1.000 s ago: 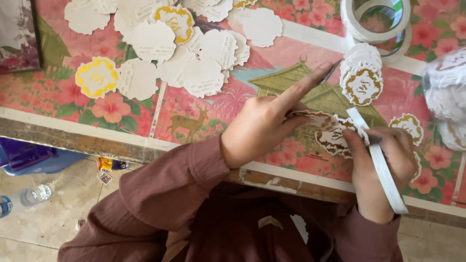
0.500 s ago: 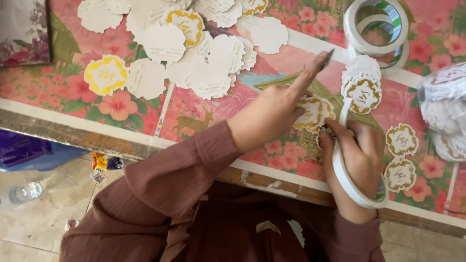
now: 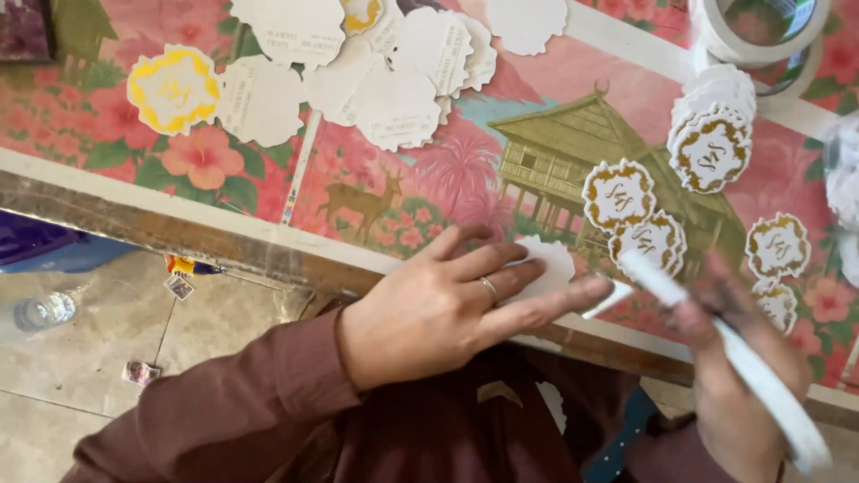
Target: The person applies double-sided tape to the back of small, white, flower-shaped paper cutouts. They pick up each cutout, press a strip of tape onto it, and then place the cutout onto a table covered with a floral-patterned cloth.
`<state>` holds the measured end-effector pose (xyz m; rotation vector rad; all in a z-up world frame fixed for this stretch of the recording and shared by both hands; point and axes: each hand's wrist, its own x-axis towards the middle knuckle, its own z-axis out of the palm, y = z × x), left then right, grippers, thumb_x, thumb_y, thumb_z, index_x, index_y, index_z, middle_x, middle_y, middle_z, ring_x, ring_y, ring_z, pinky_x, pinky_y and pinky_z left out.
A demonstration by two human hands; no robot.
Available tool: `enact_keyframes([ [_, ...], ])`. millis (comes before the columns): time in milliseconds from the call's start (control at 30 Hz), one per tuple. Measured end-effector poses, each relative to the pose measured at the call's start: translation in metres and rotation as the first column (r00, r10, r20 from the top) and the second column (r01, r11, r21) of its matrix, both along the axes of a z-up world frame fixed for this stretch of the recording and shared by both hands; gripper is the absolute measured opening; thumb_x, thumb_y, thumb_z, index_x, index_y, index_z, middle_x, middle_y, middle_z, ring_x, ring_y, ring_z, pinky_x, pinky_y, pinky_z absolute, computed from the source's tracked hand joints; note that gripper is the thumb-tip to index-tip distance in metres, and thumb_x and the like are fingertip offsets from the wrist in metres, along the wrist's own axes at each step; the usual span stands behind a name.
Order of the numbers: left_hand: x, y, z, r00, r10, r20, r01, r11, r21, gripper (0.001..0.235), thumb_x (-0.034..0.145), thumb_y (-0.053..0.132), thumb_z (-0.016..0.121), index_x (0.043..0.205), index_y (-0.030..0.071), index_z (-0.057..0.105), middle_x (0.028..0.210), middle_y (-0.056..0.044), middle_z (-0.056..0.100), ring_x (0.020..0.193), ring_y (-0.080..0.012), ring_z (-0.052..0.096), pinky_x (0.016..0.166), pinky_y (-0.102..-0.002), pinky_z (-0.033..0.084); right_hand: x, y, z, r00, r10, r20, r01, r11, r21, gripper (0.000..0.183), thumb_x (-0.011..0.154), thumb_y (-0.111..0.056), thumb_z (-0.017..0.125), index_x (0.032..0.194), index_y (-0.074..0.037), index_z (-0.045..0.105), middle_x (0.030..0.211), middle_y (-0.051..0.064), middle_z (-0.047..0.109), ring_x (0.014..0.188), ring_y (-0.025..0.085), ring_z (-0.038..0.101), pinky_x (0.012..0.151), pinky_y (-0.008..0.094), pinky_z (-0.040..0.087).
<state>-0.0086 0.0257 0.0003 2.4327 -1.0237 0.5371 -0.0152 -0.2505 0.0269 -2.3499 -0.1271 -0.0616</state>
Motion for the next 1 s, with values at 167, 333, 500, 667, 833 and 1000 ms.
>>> enact_keyframes([
  [167, -0.013, -0.004, -0.003, 0.996, 0.004, -0.093, -0.019, 0.987, -0.162, 0.037, 0.109, 0.01, 0.039, 0.146, 0.007, 0.033, 0.119, -0.008, 0.065, 0.112, -0.0225, 0.062, 0.099, -0.037, 0.047, -0.008, 0.019, 0.011, 0.97, -0.102, -0.218, 0.063, 0.982, -0.18, 0.026, 0.09, -0.011, 0.059, 0.113, -0.002, 0.065, 0.118, 0.011, 0.065, 0.113, 0.017, 0.059, 0.093, 0.029, 0.044],
  [333, -0.014, -0.003, -0.011, 0.994, 0.053, -0.091, -0.066, 0.987, -0.147, 0.038, 0.107, 0.006, 0.037, 0.145, 0.005, 0.034, 0.12, -0.008, 0.067, 0.11, -0.0217, 0.065, 0.104, -0.035, 0.047, 0.001, 0.038, 0.009, 0.958, 0.034, -0.284, -0.115, 0.955, -0.275, 0.044, 0.09, -0.023, 0.056, 0.134, -0.019, 0.059, 0.092, -0.006, 0.072, 0.084, 0.002, 0.06, 0.076, 0.021, 0.044],
  [500, -0.016, -0.001, -0.018, 0.997, 0.059, -0.057, -0.068, 0.983, -0.169, 0.037, 0.112, 0.009, 0.039, 0.148, 0.007, 0.03, 0.122, -0.009, 0.069, 0.113, -0.0245, 0.068, 0.103, -0.033, 0.049, 0.006, 0.043, -0.005, 0.971, 0.198, -0.131, -0.226, 0.941, -0.251, 0.033, 0.091, -0.017, 0.058, 0.123, -0.009, 0.063, 0.103, 0.003, 0.071, 0.096, 0.016, 0.065, 0.09, 0.03, 0.043],
  [667, -0.013, 0.0, -0.017, 1.0, 0.003, -0.024, -0.008, 0.98, -0.197, 0.034, 0.109, 0.007, 0.039, 0.142, 0.007, 0.039, 0.116, -0.008, 0.068, 0.112, -0.022, 0.068, 0.105, -0.036, 0.052, 0.011, 0.057, 0.004, 0.953, 0.297, -0.057, -0.303, 0.938, -0.171, 0.031, 0.092, -0.012, 0.054, 0.119, -0.001, 0.062, 0.12, 0.012, 0.065, 0.108, 0.018, 0.064, 0.094, 0.03, 0.047],
  [833, -0.013, -0.007, -0.012, 0.997, 0.077, -0.016, -0.079, 0.992, -0.102, 0.035, 0.105, 0.008, 0.036, 0.14, 0.006, 0.044, 0.104, -0.003, 0.068, 0.107, -0.0181, 0.065, 0.101, -0.036, 0.05, 0.001, 0.06, 0.003, 0.962, 0.265, 0.07, -0.219, 0.897, -0.384, 0.018, 0.092, -0.015, 0.064, 0.102, -0.002, 0.069, 0.101, 0.009, 0.07, 0.091, 0.021, 0.067, 0.085, 0.034, 0.049],
  [1000, -0.028, -0.017, -0.015, 0.988, 0.15, 0.039, -0.152, 0.987, 0.049, 0.036, 0.106, 0.024, 0.04, 0.14, 0.015, 0.045, 0.116, -0.007, 0.067, 0.115, -0.0223, 0.066, 0.104, -0.038, 0.048, -0.006, 0.048, -0.002, 0.949, 0.246, 0.196, -0.15, 0.902, -0.405, 0.019, 0.092, -0.004, 0.072, 0.108, 0.007, 0.071, 0.102, 0.019, 0.068, 0.093, 0.03, 0.064, 0.09, 0.04, 0.049],
])
